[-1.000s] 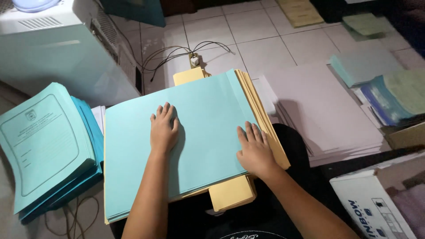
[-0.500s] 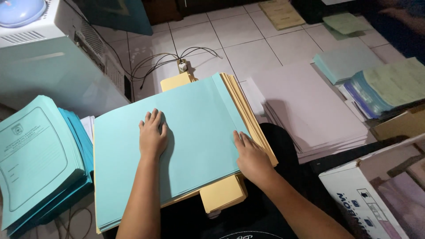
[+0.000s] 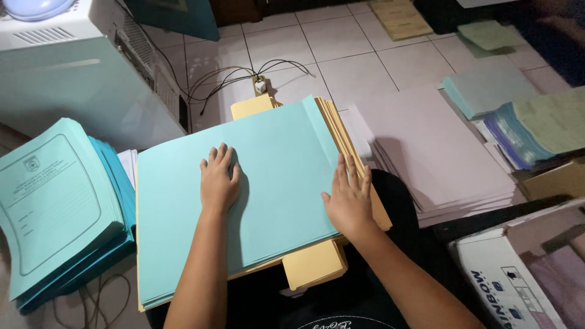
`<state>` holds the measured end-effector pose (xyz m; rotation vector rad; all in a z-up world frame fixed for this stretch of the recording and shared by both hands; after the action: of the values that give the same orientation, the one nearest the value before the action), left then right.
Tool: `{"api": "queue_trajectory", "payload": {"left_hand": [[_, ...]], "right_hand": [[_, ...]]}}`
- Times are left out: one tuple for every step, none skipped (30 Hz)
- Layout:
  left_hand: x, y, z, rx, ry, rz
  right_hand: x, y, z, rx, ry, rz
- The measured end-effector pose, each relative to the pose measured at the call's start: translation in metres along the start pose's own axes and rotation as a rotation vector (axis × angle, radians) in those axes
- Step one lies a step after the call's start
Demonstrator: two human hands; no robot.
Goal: The person sits with a stack of light blue folders on their lap and repeatedly picks up a folder from a pile to the left, places it into the main stack, and smooths it down with both hands. This action is repeated throughout the video.
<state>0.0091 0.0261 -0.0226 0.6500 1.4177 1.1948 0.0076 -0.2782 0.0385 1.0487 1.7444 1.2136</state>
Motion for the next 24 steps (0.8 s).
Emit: {"api": "queue_trajectory", "payload": {"left_hand": [[0.001,0.000,0.000,0.000,0.006,0.001],[0.001,-0.001,0.001,-0.001,0.004,0.001],[0.001,-0.003,0.000,0.000,0.002,-0.001],[0.001,-0.003,0.001,0.001,0.008,-0.003],[0.001,-0.003,0.001,-0.008,-0.004,0.011],[0.000,-0.004,0.001,-0.017,-0.015,0.025],[0.002,-0.005,0.000,-0.017,-0.008,0.022],[0.002,-0.006,0.000,-0.019,-0.012,0.037],[0.002,-0.007,0.000,-0.023,-0.018,0.052],[0.002,-0.008,0.001,-0.025,-0.013,0.049],[0.003,-0.008,0.001,-0.022,-0.019,0.060],[0.002,-0.009,0.001,-0.020,-0.024,0.071],[0.001,-0.008,0.001,-0.018,-0.024,0.071],[-0.001,-0.006,0.000,-0.011,-0.021,0.064],[-0.002,-0.004,-0.001,-0.006,-0.017,0.058],[-0.003,-0.004,0.000,-0.006,-0.017,0.059],[-0.003,-0.004,0.000,0.000,-0.011,0.057],[-0.002,-0.003,0.000,0.006,-0.005,0.054],[-0.003,-0.004,0.002,0.009,-0.005,0.056],[-0.004,-0.004,0.003,0.019,0.006,0.078],[-0.004,-0.005,0.005,0.026,0.020,0.098],[-0.004,-0.005,0.006,0.026,0.020,0.098],[-0.004,-0.007,0.007,0.058,0.038,0.102],[-0.004,-0.009,0.009,0.089,0.055,0.106]], "right_hand": [[-0.002,-0.005,0.002,0.002,0.006,-0.002],[-0.004,-0.011,0.004,0.023,0.005,-0.008],[-0.007,-0.018,0.006,0.046,0.002,-0.016],[-0.009,-0.021,0.005,0.049,0.006,-0.020],[-0.010,-0.024,0.003,0.060,0.037,0.027],[-0.012,-0.028,0.001,0.071,0.067,0.075],[-0.013,-0.032,0.002,0.073,0.072,0.069],[-0.013,-0.035,0.003,0.051,0.118,0.102],[-0.014,-0.038,0.005,0.026,0.162,0.135],[-0.015,-0.040,0.013,0.026,0.166,0.131],[-0.016,-0.042,0.020,0.021,0.183,0.147],[-0.017,-0.044,0.027,0.015,0.200,0.163],[-0.014,-0.044,0.037,0.016,0.199,0.164],[-0.012,-0.043,0.048,-0.006,0.199,0.153],[-0.009,-0.042,0.059,-0.029,0.202,0.142],[-0.008,-0.040,0.068,-0.030,0.202,0.143],[-0.005,-0.039,0.077,-0.026,0.224,0.147],[-0.003,-0.037,0.086,-0.022,0.245,0.152],[-0.002,-0.037,0.086,-0.020,0.244,0.155],[-0.001,-0.036,0.087,-0.054,0.263,0.158],[-0.001,-0.033,0.087,-0.089,0.282,0.159],[0.000,-0.032,0.077,-0.089,0.283,0.159],[0.000,-0.030,0.066,-0.100,0.283,0.146],[0.000,-0.029,0.055,-0.111,0.284,0.132]]}}
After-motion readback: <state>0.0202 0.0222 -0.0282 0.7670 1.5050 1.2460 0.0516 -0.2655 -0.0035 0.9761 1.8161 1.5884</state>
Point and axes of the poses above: each hand's wrist, its own z-axis towards the middle knuckle, its own y-axis out of the back of the hand, x = y × z, the point moved 3 cm from there along z, towards the middle knuckle, and after that the axes turned 6 degrees about x, right-handed, at the moved point
